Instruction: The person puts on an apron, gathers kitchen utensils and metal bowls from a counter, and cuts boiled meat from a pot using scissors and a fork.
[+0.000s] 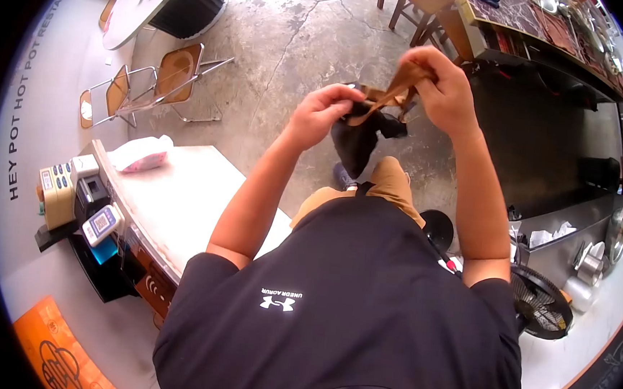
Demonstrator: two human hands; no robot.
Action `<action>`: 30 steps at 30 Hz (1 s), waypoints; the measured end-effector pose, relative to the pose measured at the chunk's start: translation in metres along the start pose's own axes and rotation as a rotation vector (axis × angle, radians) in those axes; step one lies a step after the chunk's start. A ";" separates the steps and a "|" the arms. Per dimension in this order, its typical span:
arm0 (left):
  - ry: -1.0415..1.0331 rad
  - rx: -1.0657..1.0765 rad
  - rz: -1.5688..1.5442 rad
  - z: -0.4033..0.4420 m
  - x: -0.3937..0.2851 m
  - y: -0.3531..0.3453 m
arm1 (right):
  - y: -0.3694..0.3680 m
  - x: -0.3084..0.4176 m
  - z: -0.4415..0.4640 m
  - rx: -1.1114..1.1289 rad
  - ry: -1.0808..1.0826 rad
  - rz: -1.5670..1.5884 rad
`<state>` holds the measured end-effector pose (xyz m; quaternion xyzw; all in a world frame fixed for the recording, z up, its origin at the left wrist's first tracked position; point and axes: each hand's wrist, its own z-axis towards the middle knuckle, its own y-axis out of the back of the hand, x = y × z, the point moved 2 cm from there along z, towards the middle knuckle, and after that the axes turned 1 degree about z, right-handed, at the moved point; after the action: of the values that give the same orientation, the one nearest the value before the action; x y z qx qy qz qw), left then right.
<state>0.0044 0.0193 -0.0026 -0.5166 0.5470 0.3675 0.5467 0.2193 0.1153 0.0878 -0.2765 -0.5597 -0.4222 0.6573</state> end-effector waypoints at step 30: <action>-0.483 0.413 0.140 0.166 -0.302 0.280 | -0.093 -0.095 0.384 0.622 -0.145 -0.340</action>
<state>-0.2697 0.2840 0.2249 -0.2539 0.4986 0.3974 0.7274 -0.0557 0.4144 0.0709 0.0048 -0.7445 -0.3143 0.5890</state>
